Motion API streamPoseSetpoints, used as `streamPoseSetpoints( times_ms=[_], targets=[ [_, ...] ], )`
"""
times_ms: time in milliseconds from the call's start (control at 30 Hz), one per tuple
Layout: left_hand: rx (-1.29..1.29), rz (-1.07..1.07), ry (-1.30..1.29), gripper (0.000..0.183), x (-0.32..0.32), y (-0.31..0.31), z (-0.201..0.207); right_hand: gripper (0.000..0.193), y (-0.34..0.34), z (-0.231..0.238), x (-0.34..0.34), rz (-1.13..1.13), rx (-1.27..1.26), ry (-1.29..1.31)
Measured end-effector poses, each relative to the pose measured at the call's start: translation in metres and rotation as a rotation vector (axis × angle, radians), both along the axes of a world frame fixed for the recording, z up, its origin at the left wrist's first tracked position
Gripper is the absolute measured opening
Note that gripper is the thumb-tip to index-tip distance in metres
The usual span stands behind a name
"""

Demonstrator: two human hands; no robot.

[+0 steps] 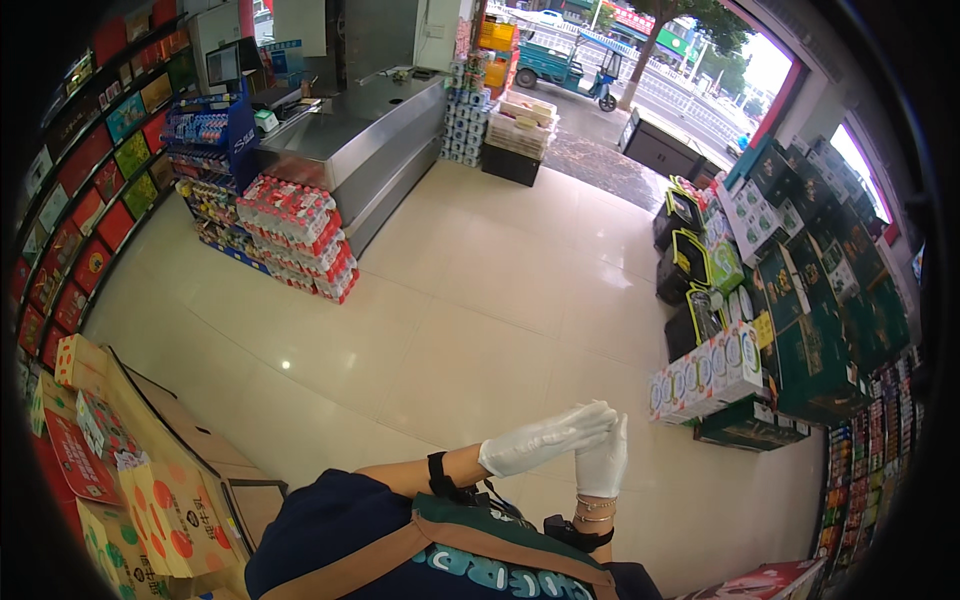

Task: The person wipes the glass lids of several chest freezers in a convenience store using a cloth. They move between freezers, open and close lids, and wipe the surfaces methodically.

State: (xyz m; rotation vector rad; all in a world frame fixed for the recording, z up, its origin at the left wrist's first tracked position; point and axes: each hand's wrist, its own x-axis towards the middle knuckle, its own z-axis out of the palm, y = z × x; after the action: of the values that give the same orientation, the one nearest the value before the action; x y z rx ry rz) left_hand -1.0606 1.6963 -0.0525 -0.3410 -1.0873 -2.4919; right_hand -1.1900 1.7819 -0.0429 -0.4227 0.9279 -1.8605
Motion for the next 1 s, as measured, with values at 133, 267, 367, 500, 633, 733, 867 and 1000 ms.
streamPoseSetpoints(
  times_ms=[133, 267, 367, 500, 633, 733, 867, 1000],
  targets=[
    [0.111, 0.073, 0.072, 0.070, -0.006, -0.067, -0.017, 0.035, -0.087, -0.007, -0.007, 0.055, 0.001, 0.264],
    [0.062, 0.178, 0.102, 0.072, -0.033, -0.136, -0.022, 0.031, -0.174, -0.012, -0.038, 0.122, -0.003, 0.288],
    [0.033, 0.215, 0.004, 0.077, -0.055, -0.199, -0.013, 0.028, -0.240, -0.012, -0.068, 0.149, -0.029, 0.315],
    [0.030, 0.264, -0.052, 0.077, -0.092, -0.277, 0.010, 0.027, -0.336, 0.004, -0.114, 0.178, -0.074, 0.293],
    [-0.225, 0.428, -0.006, 0.073, -0.115, -0.345, 0.026, 0.028, -0.417, 0.026, -0.138, 0.251, -0.020, 0.260],
    [-0.017, 0.540, 0.066, 0.064, -0.120, -0.400, 0.024, 0.032, -0.472, 0.034, -0.138, 0.502, -0.233, 0.267],
    [0.070, 0.613, -0.067, 0.061, -0.119, -0.477, 0.011, 0.032, -0.555, 0.027, -0.120, 0.488, -0.139, 0.294],
    [0.044, 0.621, -0.062, 0.056, -0.116, -0.569, 0.004, 0.029, -0.648, 0.013, -0.117, 0.489, -0.132, 0.200]
  ],
)
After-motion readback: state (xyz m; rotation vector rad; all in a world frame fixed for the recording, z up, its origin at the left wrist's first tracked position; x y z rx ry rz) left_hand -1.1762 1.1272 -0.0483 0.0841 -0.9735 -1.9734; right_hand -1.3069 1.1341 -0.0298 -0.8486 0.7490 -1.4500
